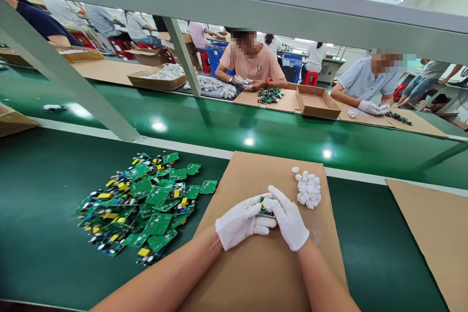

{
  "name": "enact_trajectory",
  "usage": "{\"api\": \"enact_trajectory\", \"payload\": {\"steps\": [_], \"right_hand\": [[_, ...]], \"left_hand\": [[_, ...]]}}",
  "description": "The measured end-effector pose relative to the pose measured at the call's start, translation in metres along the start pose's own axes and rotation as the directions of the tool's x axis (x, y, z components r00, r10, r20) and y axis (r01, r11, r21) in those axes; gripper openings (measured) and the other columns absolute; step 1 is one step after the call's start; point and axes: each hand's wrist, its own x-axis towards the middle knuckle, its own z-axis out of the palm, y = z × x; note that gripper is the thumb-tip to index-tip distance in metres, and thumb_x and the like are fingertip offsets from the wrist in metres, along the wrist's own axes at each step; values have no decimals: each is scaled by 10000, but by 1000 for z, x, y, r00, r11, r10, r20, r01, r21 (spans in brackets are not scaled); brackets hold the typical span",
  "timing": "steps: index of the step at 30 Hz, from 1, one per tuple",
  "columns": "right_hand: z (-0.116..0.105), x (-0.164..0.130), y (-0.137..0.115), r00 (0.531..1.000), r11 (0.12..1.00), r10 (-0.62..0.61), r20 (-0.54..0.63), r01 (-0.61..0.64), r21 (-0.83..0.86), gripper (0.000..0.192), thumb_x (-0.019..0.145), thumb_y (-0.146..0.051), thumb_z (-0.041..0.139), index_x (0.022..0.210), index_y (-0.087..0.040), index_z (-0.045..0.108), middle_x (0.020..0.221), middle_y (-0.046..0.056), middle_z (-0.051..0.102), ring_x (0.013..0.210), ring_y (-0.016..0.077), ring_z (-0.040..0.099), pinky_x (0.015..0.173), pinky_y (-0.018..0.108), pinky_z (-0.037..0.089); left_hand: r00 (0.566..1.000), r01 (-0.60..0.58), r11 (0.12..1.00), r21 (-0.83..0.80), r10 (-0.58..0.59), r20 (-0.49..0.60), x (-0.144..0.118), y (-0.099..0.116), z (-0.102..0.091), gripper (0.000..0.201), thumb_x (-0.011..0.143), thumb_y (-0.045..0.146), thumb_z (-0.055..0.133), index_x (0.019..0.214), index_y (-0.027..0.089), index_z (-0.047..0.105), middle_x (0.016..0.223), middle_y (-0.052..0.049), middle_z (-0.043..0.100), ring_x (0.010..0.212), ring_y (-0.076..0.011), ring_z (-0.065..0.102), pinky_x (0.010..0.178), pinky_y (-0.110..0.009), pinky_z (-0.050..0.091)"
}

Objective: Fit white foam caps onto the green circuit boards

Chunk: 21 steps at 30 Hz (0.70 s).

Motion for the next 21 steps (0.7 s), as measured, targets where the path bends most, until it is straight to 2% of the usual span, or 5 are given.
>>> {"api": "enact_trajectory", "payload": {"steps": [5,12,16,21], "right_hand": [[3,-3,-8,1000,994,-19,-15,17,-108,404,881,-396,447,1226,-210,545,1050,43,681,986,213,625,837,327,531],[5,-4,-1,995,991,89,45,-93,94,452,847,-405,520,1248,-198,513,1131,60,640,1015,208,606,849,316,522],[9,-5,5,993,987,115,31,-118,107,481,814,-389,573,1250,-196,510,1113,66,640,1026,215,591,884,324,495],[10,-4,-5,989,979,139,57,-146,141,520,853,-431,483,1312,-190,438,1135,64,620,1037,211,572,871,321,490]], "left_hand": [[1000,-6,1000,-15,7,18,0,-4,-3,349,742,324,659,1044,177,563,928,-76,603,784,-169,638,606,-227,469],[999,33,999,-9,-33,-3,0,-3,-4,336,734,313,671,1021,173,568,883,-59,607,747,-149,636,618,-226,472],[999,34,999,16,-34,-34,0,-3,-4,291,727,299,679,967,164,584,880,-57,613,763,-155,641,615,-223,472],[999,27,999,40,-25,-41,0,-1,-1,344,726,288,682,1038,178,589,895,-57,616,762,-154,640,625,-227,476]]}}
